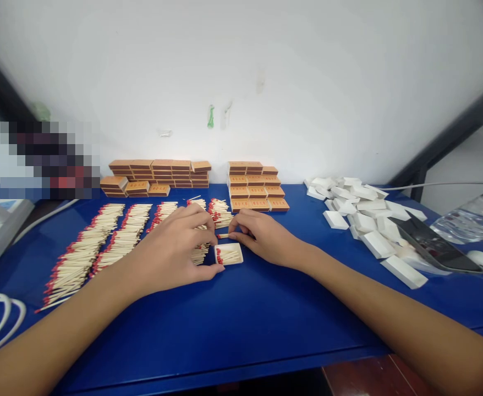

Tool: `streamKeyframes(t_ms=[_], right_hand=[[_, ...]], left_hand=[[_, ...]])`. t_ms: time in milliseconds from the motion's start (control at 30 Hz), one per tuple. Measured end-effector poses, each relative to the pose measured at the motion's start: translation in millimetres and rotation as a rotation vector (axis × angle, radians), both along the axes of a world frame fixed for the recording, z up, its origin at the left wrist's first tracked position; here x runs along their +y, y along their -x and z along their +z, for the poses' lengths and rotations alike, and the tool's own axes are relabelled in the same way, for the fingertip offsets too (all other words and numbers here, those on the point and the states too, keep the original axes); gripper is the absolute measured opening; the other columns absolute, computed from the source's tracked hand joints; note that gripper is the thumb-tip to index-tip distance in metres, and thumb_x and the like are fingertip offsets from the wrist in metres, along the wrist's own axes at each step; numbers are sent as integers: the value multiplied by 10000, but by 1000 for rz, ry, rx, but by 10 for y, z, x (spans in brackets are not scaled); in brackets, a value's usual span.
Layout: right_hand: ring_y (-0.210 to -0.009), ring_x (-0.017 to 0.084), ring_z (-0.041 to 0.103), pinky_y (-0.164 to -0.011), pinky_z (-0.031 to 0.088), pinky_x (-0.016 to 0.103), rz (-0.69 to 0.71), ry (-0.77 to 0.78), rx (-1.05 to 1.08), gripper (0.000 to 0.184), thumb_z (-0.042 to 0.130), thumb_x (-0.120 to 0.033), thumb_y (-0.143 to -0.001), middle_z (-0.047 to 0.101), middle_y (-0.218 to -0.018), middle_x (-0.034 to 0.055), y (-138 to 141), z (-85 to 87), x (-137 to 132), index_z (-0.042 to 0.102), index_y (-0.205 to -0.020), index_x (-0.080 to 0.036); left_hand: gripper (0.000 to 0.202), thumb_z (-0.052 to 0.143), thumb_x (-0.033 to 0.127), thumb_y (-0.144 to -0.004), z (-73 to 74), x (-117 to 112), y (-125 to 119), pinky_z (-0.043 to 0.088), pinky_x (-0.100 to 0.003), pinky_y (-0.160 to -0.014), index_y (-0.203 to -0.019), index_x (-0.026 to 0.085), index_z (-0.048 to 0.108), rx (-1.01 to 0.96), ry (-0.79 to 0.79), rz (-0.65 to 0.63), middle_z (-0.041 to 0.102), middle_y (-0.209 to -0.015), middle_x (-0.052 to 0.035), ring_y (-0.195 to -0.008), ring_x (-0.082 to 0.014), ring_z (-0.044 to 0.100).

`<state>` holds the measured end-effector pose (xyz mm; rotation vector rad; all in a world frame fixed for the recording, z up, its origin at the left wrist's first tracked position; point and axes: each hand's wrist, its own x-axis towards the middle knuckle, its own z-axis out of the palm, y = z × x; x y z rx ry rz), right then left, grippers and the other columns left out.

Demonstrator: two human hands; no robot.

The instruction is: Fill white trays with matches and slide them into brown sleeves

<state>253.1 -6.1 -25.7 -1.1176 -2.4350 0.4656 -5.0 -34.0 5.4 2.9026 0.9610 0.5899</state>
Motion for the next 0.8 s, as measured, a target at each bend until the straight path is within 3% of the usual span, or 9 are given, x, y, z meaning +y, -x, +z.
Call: streamKeyframes(t_ms=[433,800], right_hand=[[-918,197,615,-822,456,319,-68,84,-126,98,620,-196,-1093,645,-1040,59,26,91,-36,645,-999,-189],[-968,221,650,-848,486,344,-51,55,-128,118,573,-207,-1107,684,-1094,87,-17,95,-35,627,-1002,-199]], left_hand=[[239,848,445,-896,-2,8,-2,513,-458,-910,-932,215,794,-8,0,-5,717,-1005,-61,-1008,-268,643],[230,834,445,-909,1,16,-2,518,-449,-901,-917,219,792,-15,-7,-9,720,-997,-62,-998,-264,635]])
